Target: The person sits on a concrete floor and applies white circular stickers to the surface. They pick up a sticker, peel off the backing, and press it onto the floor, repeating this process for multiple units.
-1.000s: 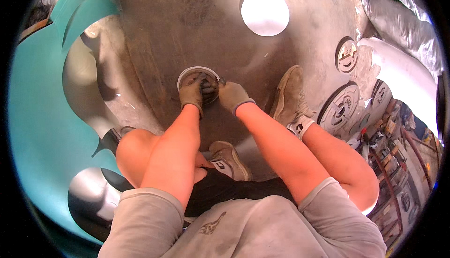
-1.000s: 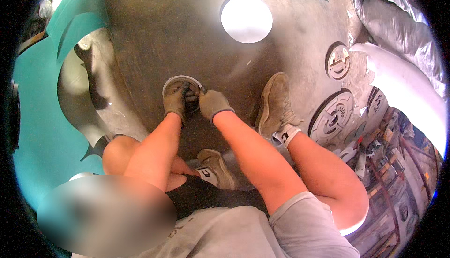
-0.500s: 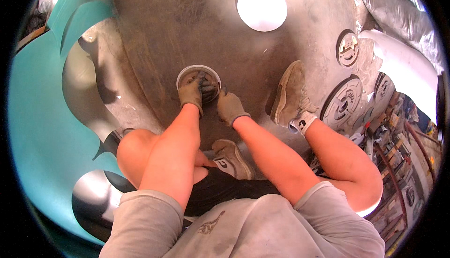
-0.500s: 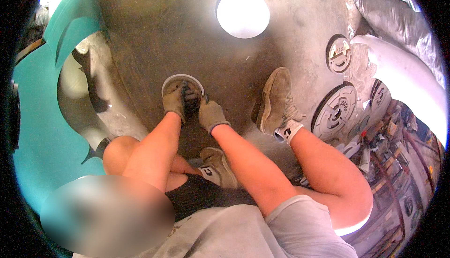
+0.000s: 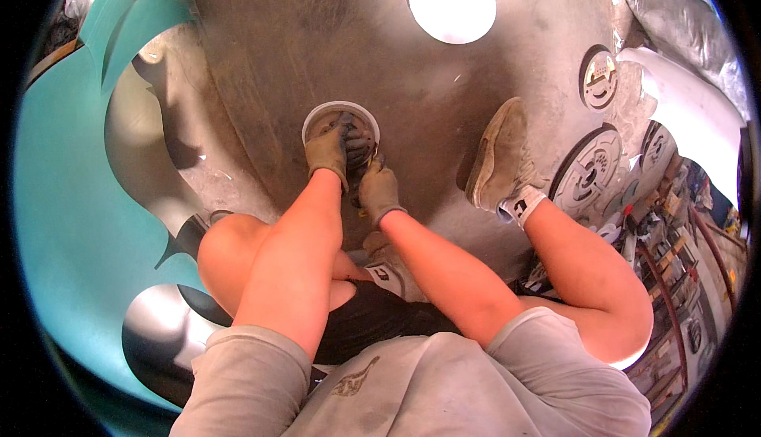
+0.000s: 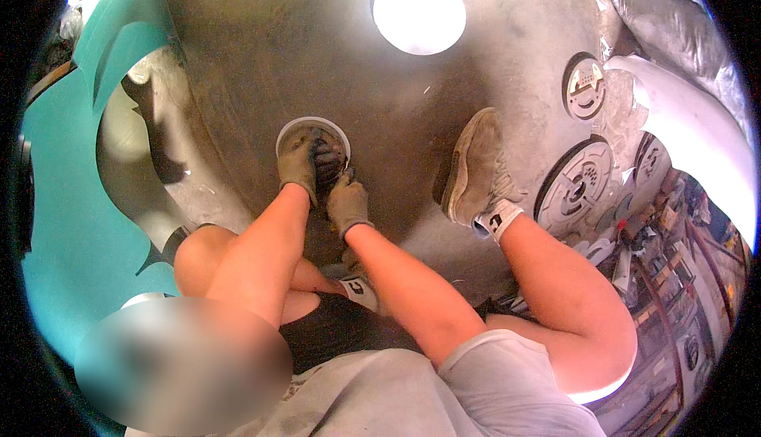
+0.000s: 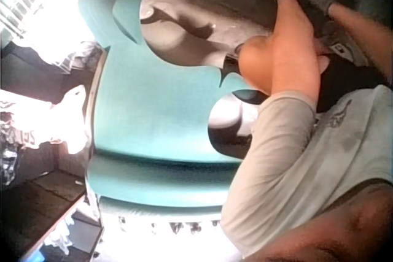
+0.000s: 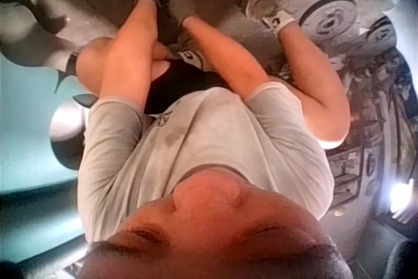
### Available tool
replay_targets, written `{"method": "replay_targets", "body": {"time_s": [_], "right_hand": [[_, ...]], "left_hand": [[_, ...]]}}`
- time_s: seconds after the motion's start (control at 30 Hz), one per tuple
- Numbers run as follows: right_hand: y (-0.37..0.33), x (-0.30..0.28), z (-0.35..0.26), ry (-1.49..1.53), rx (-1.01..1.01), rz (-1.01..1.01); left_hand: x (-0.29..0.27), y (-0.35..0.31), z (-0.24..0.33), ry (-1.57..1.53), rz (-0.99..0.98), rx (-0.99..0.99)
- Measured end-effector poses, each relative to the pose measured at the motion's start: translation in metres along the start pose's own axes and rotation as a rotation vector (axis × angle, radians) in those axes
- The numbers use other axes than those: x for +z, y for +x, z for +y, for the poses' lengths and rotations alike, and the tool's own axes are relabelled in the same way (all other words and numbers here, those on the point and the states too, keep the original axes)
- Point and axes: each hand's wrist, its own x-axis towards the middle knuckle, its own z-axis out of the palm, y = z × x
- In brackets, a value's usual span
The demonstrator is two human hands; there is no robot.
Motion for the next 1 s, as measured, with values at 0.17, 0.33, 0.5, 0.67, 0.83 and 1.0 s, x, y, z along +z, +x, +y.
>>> {"method": "replay_targets", "body": {"time_s": [0.17,0.33,0.5,0.67,0.83,1.0], "right_hand": [[-0.015,0.028,0.006,0.129,0.064,0.016],[-0.022,0.034,-0.004,0.354,0.261,0.007],[-0.026,0.054,0.001,0.462,0.279,0.034],[-0.027,0.067,0.002,0.615,0.288,0.047],[-0.032,0.069,0.000,0.605,0.374,-0.021],[-0.028,0.091,0.019,0.608,0.200,-0.023]], "left_hand": [[-0.031,0.074,-0.071,0.123,0.034,0.147],[-0.007,0.032,-0.030,0.001,0.047,0.036],[-0.011,0.034,-0.030,0.009,0.045,0.090],[-0.010,0.039,-0.039,-0.024,0.014,0.126],[-0.012,0.044,-0.042,-0.082,-0.010,0.027],[-0.003,0.017,-0.020,0.046,0.063,0.065]]}}
